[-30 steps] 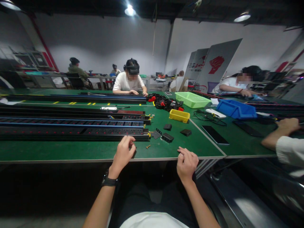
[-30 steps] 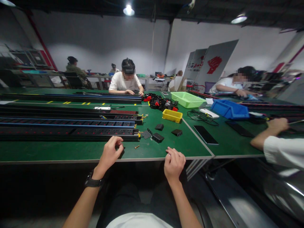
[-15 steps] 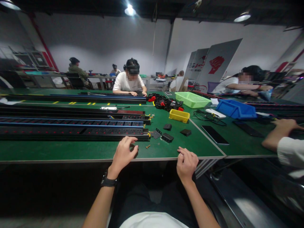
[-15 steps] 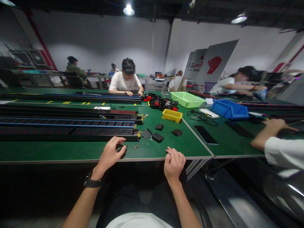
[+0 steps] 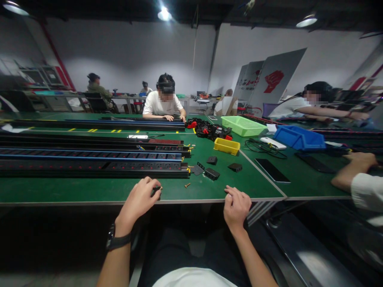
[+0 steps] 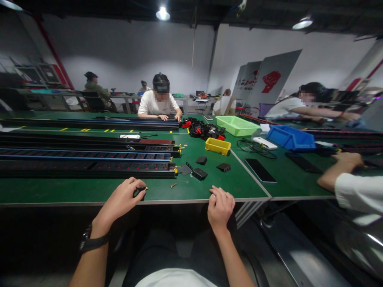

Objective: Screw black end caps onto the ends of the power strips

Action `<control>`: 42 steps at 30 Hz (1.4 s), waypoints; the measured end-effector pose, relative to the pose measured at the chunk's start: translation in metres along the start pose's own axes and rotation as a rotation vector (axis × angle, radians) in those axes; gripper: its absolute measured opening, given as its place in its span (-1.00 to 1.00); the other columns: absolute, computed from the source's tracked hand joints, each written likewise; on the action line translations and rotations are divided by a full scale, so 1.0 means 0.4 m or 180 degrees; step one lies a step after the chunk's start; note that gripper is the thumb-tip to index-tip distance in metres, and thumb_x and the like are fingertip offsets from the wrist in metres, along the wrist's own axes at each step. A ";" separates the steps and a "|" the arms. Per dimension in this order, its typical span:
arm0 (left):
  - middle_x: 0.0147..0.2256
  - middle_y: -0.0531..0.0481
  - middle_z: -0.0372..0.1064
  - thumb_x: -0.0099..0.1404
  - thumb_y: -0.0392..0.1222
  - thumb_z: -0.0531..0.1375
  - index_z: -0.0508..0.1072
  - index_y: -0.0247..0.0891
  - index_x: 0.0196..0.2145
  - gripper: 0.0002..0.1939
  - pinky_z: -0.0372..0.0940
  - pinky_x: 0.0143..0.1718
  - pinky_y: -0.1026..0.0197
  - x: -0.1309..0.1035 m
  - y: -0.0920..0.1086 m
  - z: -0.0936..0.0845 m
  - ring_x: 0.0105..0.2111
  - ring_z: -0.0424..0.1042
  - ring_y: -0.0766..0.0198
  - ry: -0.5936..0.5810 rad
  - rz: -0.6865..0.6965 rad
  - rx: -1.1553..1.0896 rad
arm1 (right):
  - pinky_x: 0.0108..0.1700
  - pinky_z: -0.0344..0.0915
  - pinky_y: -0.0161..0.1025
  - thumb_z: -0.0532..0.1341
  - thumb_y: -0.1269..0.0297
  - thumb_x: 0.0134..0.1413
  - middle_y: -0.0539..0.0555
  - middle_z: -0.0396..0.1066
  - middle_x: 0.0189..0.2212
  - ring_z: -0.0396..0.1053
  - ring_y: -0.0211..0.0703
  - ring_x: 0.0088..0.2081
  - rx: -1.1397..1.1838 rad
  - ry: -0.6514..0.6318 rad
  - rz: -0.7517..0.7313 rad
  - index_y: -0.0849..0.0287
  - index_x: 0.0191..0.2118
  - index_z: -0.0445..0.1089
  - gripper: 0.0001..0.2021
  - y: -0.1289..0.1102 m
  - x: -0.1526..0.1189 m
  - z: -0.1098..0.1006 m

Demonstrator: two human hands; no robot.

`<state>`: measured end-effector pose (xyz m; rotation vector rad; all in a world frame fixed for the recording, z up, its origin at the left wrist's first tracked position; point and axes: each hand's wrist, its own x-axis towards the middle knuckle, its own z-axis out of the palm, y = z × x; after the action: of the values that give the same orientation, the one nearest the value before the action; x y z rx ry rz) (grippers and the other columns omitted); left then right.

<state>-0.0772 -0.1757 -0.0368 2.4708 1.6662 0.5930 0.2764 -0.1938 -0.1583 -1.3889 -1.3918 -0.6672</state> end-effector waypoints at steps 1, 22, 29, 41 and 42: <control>-0.17 -0.06 0.41 0.42 -0.21 0.12 0.49 -0.17 -0.18 -0.86 0.23 -0.11 0.11 0.001 0.003 0.002 -0.12 0.41 0.08 -0.0052 -0.0001 0.0047 | 0.11 0.21 -0.01 0.07 0.39 0.36 0.14 0.62 -0.17 0.48 0.01 -0.05 -0.0014 0.0006 -0.0010 0.17 -0.19 0.47 -0.78 0.000 0.000 0.000; -0.19 -0.12 0.43 0.30 -0.46 -0.05 0.51 -0.10 -0.03 -0.53 0.33 -0.17 0.09 0.016 -0.050 0.038 -0.24 0.44 0.10 -0.0029 -0.0261 0.0269 | 0.02 0.26 -0.02 0.09 0.38 0.35 0.12 0.64 -0.27 0.56 -0.01 -0.16 0.0122 -0.0013 -0.0038 0.13 -0.23 0.50 -0.78 0.008 -0.001 -0.003; -0.29 -0.04 0.52 0.42 -0.03 0.13 0.48 -0.04 -0.19 -0.84 0.41 -0.33 0.20 0.060 -0.027 -0.034 -0.34 0.52 0.13 -0.0111 -0.0031 -0.0315 | -0.17 0.23 -0.04 0.07 0.32 0.36 0.06 0.61 -0.48 0.54 -0.04 -0.38 0.0098 0.0435 -0.0212 0.10 -0.36 0.51 -0.69 0.014 -0.004 0.029; -0.35 0.03 0.45 0.41 -0.09 0.13 0.47 -0.21 -0.27 -0.81 0.24 -0.29 0.23 0.488 0.038 -0.119 -0.36 0.39 0.26 -0.1069 0.0848 -0.0399 | -0.22 0.15 -0.09 0.03 0.13 0.40 0.01 0.62 -0.45 0.50 -0.05 -0.40 -0.0115 0.0097 -0.0289 0.00 -0.51 0.56 -0.50 0.101 -0.093 0.044; -0.39 0.04 0.44 0.40 -0.10 0.15 0.47 -0.23 -0.30 -0.81 0.22 -0.33 0.25 0.519 0.033 -0.108 -0.40 0.37 0.28 -0.1143 0.0862 -0.0468 | -0.22 0.16 -0.08 0.04 0.12 0.40 0.01 0.62 -0.46 0.50 -0.04 -0.39 -0.0135 0.0144 -0.0277 0.00 -0.51 0.57 -0.51 0.103 -0.099 0.045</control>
<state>-0.0144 0.0021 0.0608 2.5250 1.1301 0.2594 0.3034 -0.1851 -0.2112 -1.3443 -1.4158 -0.7843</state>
